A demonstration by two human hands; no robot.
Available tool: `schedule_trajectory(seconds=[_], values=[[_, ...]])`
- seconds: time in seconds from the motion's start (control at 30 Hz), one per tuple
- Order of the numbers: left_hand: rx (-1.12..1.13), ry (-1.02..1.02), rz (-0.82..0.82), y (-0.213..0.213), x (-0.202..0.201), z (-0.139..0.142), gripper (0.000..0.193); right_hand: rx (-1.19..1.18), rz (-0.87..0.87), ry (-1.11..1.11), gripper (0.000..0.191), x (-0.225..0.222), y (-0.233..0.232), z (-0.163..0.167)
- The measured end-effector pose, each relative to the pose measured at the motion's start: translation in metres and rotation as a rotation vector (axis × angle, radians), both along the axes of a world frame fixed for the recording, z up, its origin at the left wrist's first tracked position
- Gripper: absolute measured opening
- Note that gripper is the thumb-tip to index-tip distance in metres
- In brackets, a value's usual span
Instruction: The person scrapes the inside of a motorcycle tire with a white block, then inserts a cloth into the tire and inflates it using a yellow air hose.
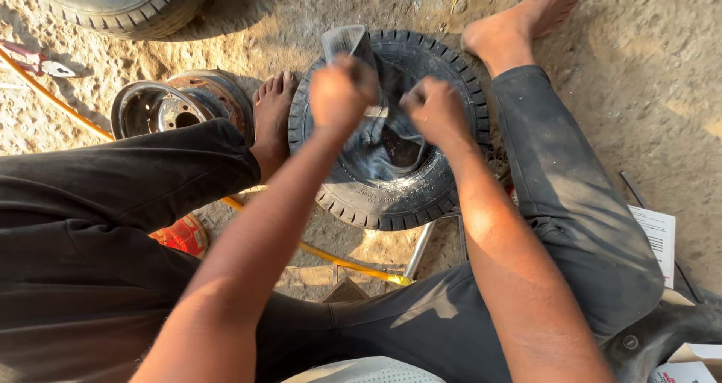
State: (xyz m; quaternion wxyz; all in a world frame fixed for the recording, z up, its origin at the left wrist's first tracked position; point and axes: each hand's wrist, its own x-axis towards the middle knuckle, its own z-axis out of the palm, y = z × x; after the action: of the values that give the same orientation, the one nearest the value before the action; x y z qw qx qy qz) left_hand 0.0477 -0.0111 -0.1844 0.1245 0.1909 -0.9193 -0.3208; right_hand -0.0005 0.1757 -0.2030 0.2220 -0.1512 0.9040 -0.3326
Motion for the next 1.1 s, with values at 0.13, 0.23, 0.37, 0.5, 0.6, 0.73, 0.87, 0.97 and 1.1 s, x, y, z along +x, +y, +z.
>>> schedule_trajectory(seconds=[0.13,0.23,0.37,0.5,0.6,0.73,0.87,0.97,1.1], values=[[0.155,-0.065,0.141,-0.059,-0.002,0.014,0.038,-0.065,0.165,-0.074,0.033,0.028,-0.018,-0.006],[0.353,-0.161,0.132,-0.066,-0.003,0.015,0.054,0.11,0.132,-0.063,0.046,0.034,-0.034,-0.012],[0.374,-0.22,0.19,-0.063,-0.016,0.01,0.069,0.1,0.101,-0.085,0.042,0.038,-0.047,-0.013],[0.642,-0.469,0.264,-0.087,-0.028,0.016,0.086,-0.224,0.095,-0.26,0.03,0.062,-0.051,-0.007],[0.573,-0.558,0.186,-0.101,-0.029,0.022,0.088,-0.202,0.254,-0.209,0.03,0.088,-0.064,0.008],[0.438,-0.734,-0.08,-0.102,-0.024,0.039,0.044,0.036,0.462,-0.029,0.034,0.106,-0.073,0.028],[0.699,-0.631,-0.369,-0.096,-0.019,0.072,0.041,-0.023,0.229,0.084,0.072,0.108,-0.065,0.025],[0.726,-0.507,-0.703,-0.071,-0.017,0.091,0.041,0.023,0.094,-0.231,0.058,0.109,-0.051,0.012],[0.408,-0.315,-0.91,-0.033,-0.022,0.088,0.038,0.255,0.429,0.118,0.036,0.108,-0.068,0.001]])
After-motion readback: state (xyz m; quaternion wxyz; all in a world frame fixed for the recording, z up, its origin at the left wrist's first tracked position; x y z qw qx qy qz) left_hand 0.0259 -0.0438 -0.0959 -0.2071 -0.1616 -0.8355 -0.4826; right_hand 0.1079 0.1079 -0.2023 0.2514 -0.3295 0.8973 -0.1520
